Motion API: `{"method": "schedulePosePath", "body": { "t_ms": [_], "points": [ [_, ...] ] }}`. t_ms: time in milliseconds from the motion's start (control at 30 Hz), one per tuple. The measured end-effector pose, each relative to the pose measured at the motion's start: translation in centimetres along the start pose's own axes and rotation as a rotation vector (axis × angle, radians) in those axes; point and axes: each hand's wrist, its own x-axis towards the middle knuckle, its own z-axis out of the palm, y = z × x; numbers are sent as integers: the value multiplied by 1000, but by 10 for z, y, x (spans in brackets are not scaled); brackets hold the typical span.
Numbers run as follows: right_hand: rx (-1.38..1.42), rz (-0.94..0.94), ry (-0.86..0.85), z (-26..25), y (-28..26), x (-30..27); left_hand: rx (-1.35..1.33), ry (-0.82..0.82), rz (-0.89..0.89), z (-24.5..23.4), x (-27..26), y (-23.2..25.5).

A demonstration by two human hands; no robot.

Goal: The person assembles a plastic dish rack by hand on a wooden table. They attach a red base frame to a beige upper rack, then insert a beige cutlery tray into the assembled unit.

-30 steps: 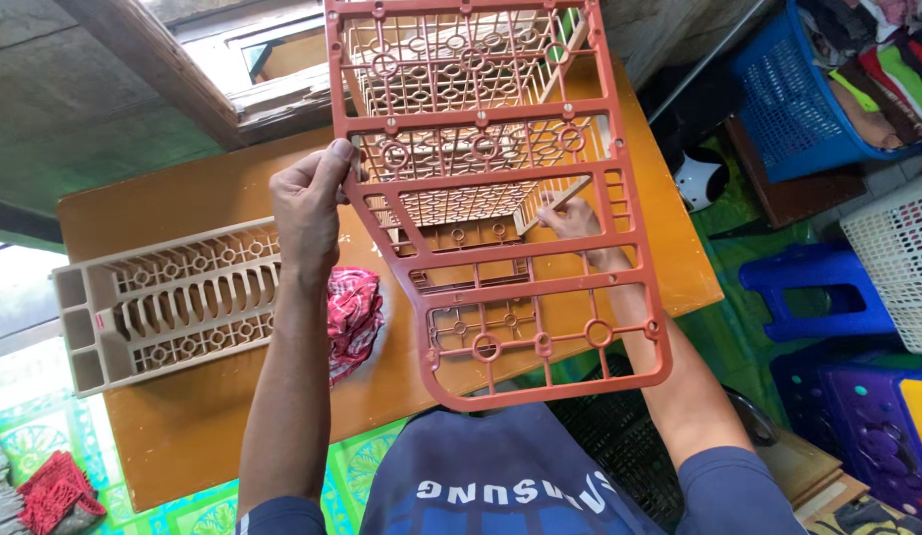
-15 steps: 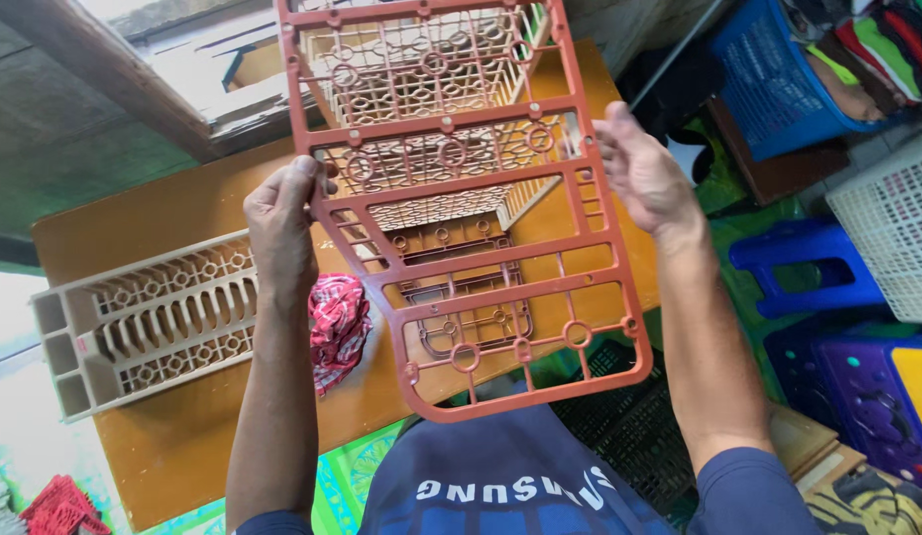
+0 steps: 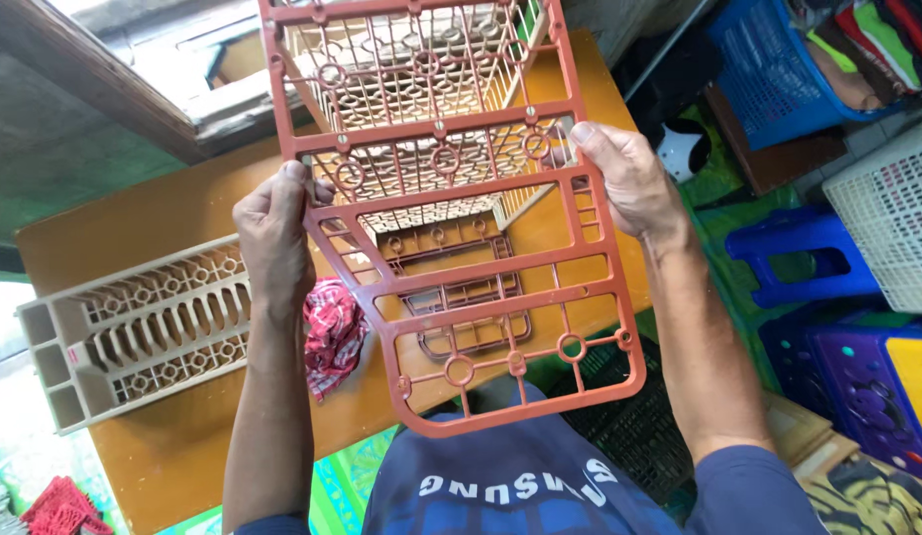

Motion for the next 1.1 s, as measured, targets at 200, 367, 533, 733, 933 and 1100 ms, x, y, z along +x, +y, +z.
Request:
{"method": "schedulePosePath", "body": {
  "t_ms": [200, 367, 533, 733, 933, 1100],
  "points": [
    [-96, -37, 64, 10, -6, 0, 90, -28, 50, 2, -5, -1],
    [-45, 16, 70, 17, -3, -13, 24, 17, 63, 6, -5, -6],
    [-158, -50, 127, 18, -6, -3, 59, -22, 143, 6, 14, -5],
    [-350, -125, 136, 15, -4, 15, -4, -108, 172, 0, 62, -9],
    [-353, -229, 84, 5, -3, 36, -78, -216, 173, 0, 101, -20],
    [-290, -156, 134, -6, -3, 52, -25, -219, 104, -3, 110, -21]
  ]
}}
